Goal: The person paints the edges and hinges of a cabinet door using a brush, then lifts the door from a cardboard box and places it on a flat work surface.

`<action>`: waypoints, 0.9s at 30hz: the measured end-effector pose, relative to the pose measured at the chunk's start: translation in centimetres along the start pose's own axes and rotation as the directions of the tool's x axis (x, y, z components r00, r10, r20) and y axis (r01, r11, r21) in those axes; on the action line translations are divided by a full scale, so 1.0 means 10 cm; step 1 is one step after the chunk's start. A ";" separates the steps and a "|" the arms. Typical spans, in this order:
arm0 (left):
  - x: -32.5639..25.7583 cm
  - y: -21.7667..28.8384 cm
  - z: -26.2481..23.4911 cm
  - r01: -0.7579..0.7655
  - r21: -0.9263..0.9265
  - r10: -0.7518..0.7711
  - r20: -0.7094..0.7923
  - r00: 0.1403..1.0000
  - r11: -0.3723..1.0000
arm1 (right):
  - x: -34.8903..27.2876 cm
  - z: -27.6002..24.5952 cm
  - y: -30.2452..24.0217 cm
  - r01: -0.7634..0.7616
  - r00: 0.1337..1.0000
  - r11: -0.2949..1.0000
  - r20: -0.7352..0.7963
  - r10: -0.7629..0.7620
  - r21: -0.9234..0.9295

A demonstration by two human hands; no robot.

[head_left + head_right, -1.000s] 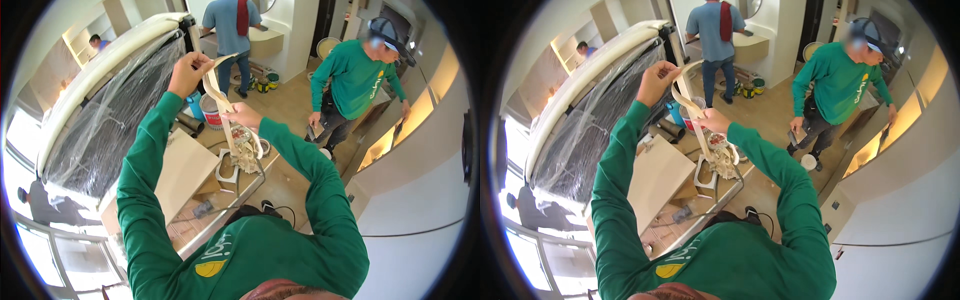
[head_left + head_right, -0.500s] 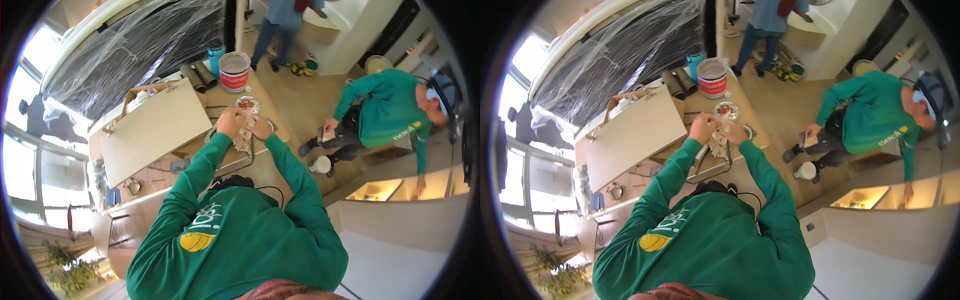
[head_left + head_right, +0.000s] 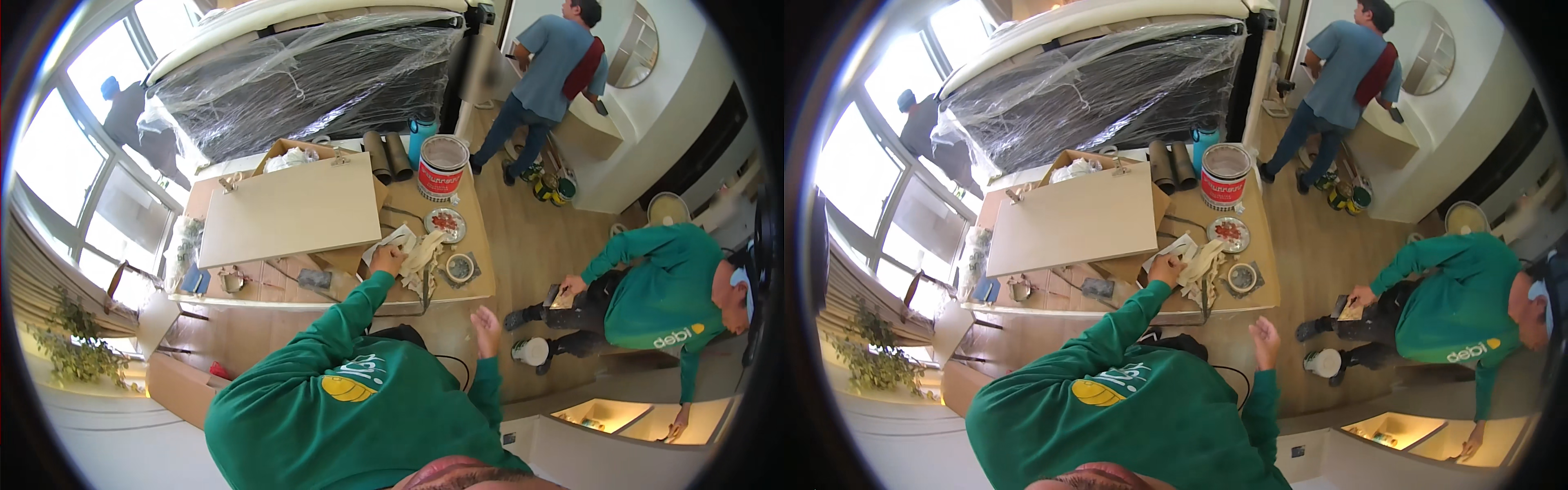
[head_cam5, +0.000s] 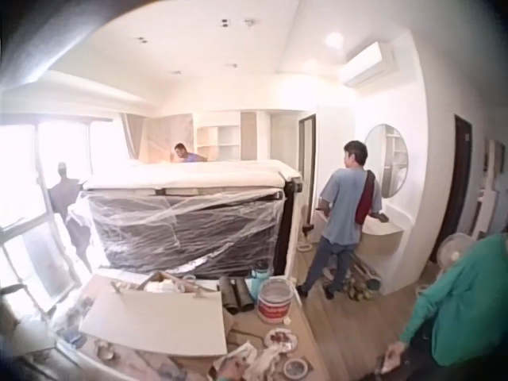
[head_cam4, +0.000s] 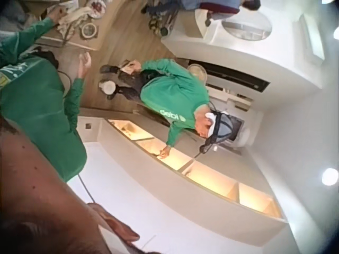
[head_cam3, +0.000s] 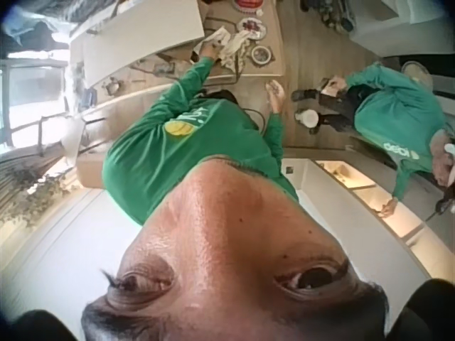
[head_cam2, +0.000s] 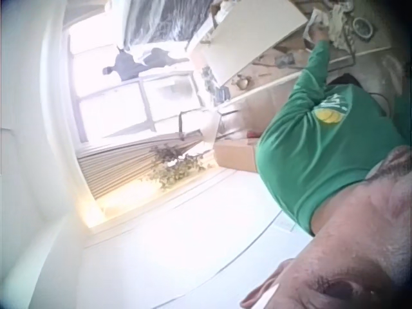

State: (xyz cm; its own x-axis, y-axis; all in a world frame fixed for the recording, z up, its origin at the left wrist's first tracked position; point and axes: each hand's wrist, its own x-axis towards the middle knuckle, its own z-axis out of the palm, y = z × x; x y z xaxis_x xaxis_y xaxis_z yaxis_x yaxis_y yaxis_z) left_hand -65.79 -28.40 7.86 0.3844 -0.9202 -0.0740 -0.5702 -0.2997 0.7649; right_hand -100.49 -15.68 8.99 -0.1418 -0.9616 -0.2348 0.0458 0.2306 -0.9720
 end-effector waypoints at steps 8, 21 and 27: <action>-0.20 -0.14 -0.01 0.118 -0.248 -0.150 -0.113 0.982 0.962 | -0.18 -0.31 0.28 -0.105 0.989 0.992 -0.095 0.112 0.070; -1.71 -1.60 -1.47 0.017 -0.376 -0.190 -0.428 0.883 0.926 | 0.25 0.49 -1.01 0.313 0.948 0.944 -0.025 -0.317 -0.109; -1.71 -2.23 -2.88 0.034 -0.296 -0.275 -0.830 0.485 0.955 | 0.10 1.80 -1.39 0.419 0.889 0.905 0.238 -0.392 -0.074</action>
State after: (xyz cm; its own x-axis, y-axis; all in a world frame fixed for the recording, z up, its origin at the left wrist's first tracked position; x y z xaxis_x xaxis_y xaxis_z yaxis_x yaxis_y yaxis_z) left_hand -38.80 1.29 10.50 0.9459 -0.1551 0.2850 -0.3162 -0.2430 0.9170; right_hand -83.51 -22.49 22.50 0.0911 -0.9803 0.1750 -0.0908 -0.1832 -0.9789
